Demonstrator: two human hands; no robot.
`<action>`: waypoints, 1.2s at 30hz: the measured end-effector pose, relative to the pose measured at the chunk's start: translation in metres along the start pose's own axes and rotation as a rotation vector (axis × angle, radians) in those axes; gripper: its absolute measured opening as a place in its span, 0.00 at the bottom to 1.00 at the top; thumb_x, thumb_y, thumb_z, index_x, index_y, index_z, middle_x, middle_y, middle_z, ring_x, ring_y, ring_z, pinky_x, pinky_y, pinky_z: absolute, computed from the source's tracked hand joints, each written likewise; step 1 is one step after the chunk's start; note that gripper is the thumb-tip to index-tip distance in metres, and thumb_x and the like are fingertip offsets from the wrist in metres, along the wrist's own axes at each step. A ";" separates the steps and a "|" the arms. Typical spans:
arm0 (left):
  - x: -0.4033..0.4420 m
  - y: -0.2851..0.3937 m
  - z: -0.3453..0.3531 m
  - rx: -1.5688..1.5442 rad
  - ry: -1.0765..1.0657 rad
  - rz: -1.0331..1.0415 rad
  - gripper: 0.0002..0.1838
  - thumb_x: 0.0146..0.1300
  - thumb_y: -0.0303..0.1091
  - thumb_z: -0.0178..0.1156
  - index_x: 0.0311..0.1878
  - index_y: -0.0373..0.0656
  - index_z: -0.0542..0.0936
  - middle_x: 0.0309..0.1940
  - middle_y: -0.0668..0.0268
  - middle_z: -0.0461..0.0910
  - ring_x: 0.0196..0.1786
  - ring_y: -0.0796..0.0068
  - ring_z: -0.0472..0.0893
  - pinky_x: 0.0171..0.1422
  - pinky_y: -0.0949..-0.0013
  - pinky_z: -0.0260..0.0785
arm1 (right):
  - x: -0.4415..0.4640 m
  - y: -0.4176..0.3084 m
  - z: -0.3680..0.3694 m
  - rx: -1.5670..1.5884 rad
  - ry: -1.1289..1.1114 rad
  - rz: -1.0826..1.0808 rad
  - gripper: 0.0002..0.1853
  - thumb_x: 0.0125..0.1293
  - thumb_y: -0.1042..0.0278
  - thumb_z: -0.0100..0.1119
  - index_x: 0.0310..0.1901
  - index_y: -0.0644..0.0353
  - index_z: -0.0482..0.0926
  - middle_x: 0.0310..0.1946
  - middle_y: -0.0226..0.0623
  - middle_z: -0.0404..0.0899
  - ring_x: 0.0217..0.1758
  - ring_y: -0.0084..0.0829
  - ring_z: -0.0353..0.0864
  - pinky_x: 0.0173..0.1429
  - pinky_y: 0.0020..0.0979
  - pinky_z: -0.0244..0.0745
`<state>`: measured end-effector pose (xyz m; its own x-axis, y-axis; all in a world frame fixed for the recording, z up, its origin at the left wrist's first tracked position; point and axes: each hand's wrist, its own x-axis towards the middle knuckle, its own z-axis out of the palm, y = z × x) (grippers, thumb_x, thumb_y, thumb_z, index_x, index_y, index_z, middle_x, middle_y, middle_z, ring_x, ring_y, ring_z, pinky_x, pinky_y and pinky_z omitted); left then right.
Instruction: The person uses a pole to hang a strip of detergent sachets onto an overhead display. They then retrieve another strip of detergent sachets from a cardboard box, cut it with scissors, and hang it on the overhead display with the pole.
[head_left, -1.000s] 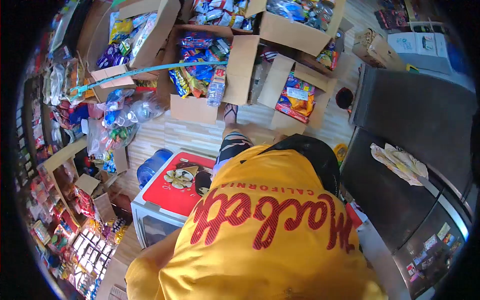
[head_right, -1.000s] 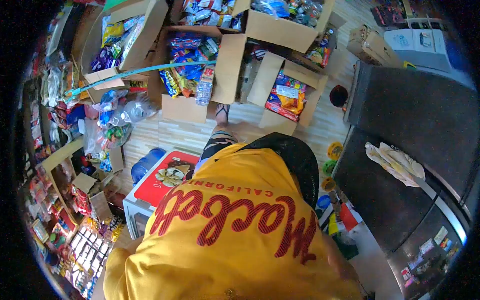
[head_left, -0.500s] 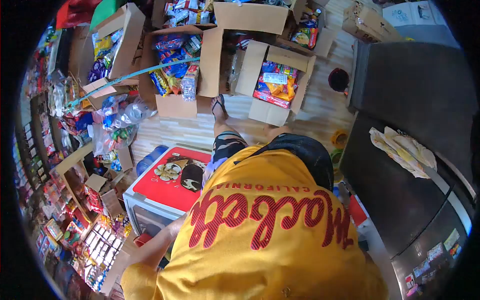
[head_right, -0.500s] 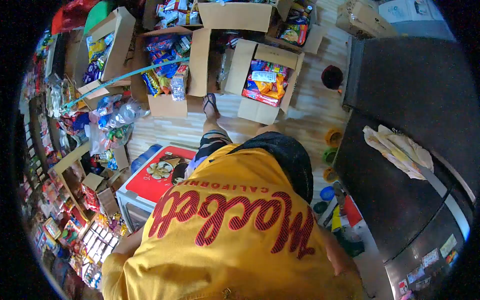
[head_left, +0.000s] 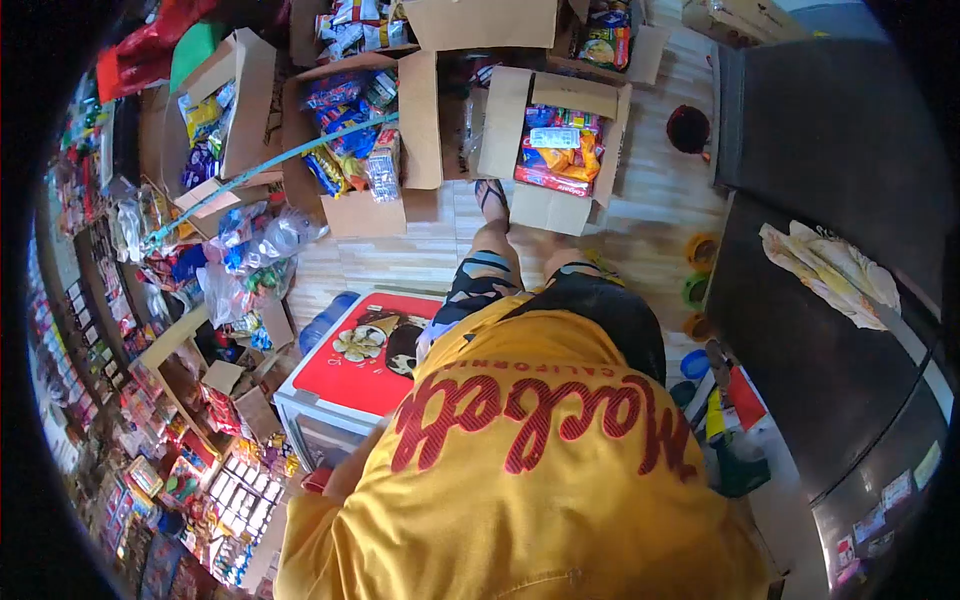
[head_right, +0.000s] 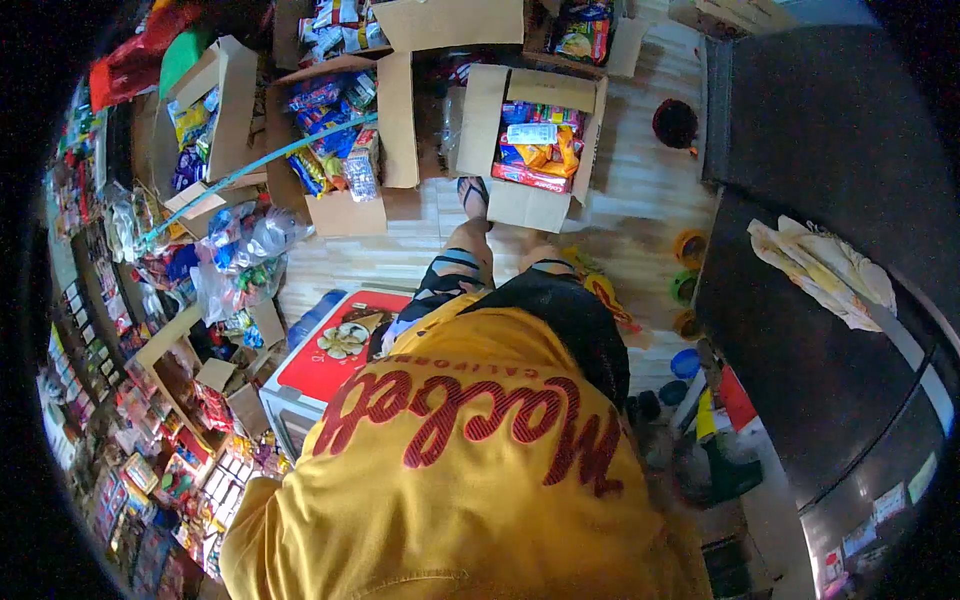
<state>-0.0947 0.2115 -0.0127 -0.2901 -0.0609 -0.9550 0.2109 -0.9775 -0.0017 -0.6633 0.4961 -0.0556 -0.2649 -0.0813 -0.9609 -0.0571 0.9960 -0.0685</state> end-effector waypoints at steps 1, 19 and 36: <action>0.006 0.006 -0.005 -0.007 -0.067 -0.012 0.24 0.56 0.44 0.60 0.50 0.38 0.74 0.47 0.64 0.77 0.49 0.73 0.76 0.54 0.70 0.68 | 0.000 -0.005 0.006 0.005 0.001 -0.006 0.11 0.57 0.75 0.54 0.43 0.63 0.76 0.36 0.37 0.79 0.32 0.29 0.79 0.30 0.28 0.72; 0.082 0.150 0.018 0.532 -0.013 0.029 0.16 0.56 0.38 0.62 0.43 0.37 0.78 0.36 0.62 0.81 0.34 0.72 0.80 0.38 0.67 0.74 | -0.012 -0.128 0.091 0.197 -0.073 -0.199 0.10 0.58 0.76 0.53 0.42 0.64 0.76 0.36 0.35 0.79 0.30 0.28 0.79 0.27 0.27 0.72; 0.268 0.234 0.136 1.698 0.243 0.623 0.07 0.50 0.35 0.59 0.30 0.42 0.79 0.24 0.54 0.79 0.30 0.57 0.79 0.36 0.59 0.70 | 0.304 -0.369 0.069 0.116 0.244 -0.320 0.15 0.47 0.62 0.63 0.31 0.67 0.77 0.20 0.44 0.79 0.25 0.39 0.80 0.31 0.37 0.74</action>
<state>-0.2502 -0.0612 -0.2289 -0.3896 -0.5797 -0.7156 -0.8913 0.0416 0.4516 -0.6569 0.1060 -0.3411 -0.4729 -0.3798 -0.7950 -0.0681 0.9154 -0.3968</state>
